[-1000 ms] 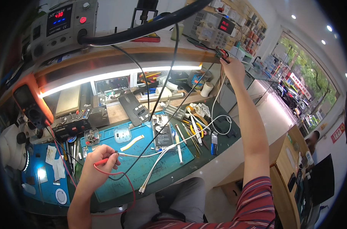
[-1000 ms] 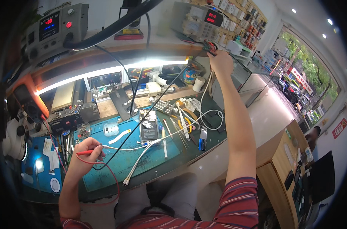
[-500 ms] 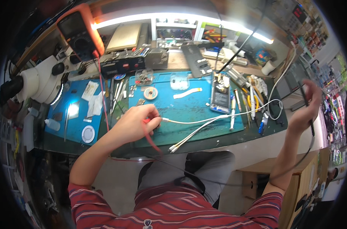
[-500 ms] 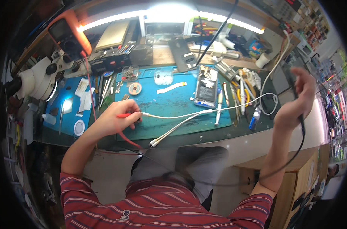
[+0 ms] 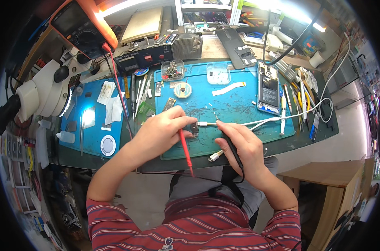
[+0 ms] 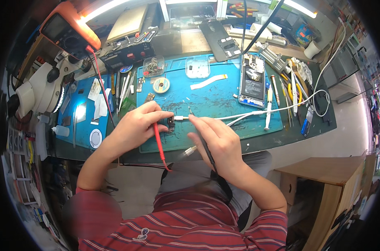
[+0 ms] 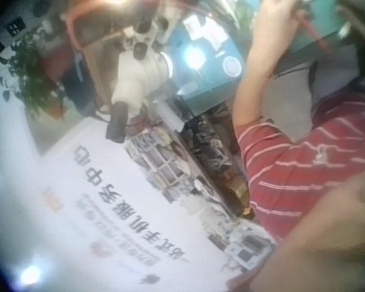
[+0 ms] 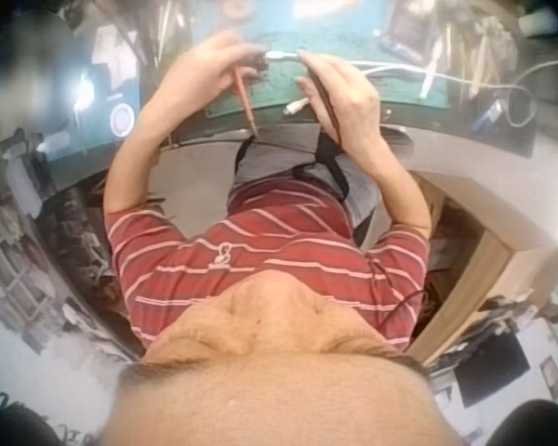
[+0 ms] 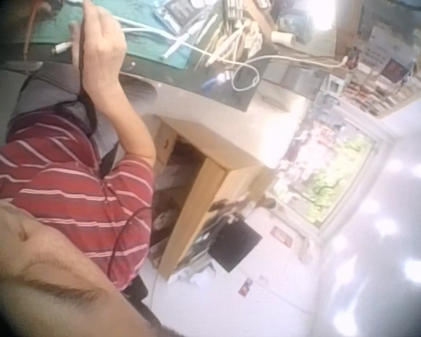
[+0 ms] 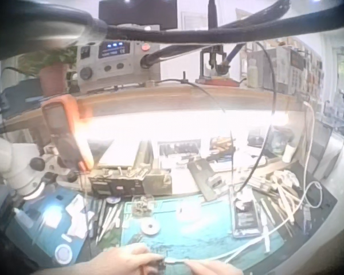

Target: The person cleans a small electronic component with a brush, then uses multimeter probes to test it. They handle a ribbon cable and a disassembled mobile phone, place the component in a vise, and apply flux with a syringe while using a hot air gun.

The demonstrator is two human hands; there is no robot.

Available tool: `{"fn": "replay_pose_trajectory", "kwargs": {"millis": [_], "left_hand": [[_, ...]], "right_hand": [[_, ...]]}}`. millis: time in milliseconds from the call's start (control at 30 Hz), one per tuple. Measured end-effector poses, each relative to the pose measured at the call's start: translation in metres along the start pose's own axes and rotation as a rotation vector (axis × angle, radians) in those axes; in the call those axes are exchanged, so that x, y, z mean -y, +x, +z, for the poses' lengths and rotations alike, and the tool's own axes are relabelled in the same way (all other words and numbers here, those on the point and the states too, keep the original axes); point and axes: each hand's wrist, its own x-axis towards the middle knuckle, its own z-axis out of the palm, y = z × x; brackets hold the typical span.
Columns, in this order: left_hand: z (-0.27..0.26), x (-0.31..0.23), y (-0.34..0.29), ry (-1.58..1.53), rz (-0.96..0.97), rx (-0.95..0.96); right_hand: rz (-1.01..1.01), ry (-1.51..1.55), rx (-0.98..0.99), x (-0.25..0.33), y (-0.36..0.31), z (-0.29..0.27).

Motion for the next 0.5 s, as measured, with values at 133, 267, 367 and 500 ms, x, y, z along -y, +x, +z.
{"fn": "replay_pose_trajectory", "kwargs": {"millis": [133,267,367,500], "left_hand": [[0.002,0.003,0.001,-0.014,-0.001,-0.003],[0.013,-0.008,-0.001,-0.016,-0.03,-0.068],[0.016,-0.01,-0.003,0.035,-0.019,-0.105],[0.016,-0.008,-0.005,0.012,-0.014,-0.128]], "right_hand": [[0.116,0.117,-0.03,0.002,-0.002,0.004],[0.015,0.183,0.04,0.01,-0.001,0.005],[-0.051,0.126,0.046,0.008,-0.004,0.013],[-0.104,0.104,0.048,0.004,-0.006,0.015]]}}
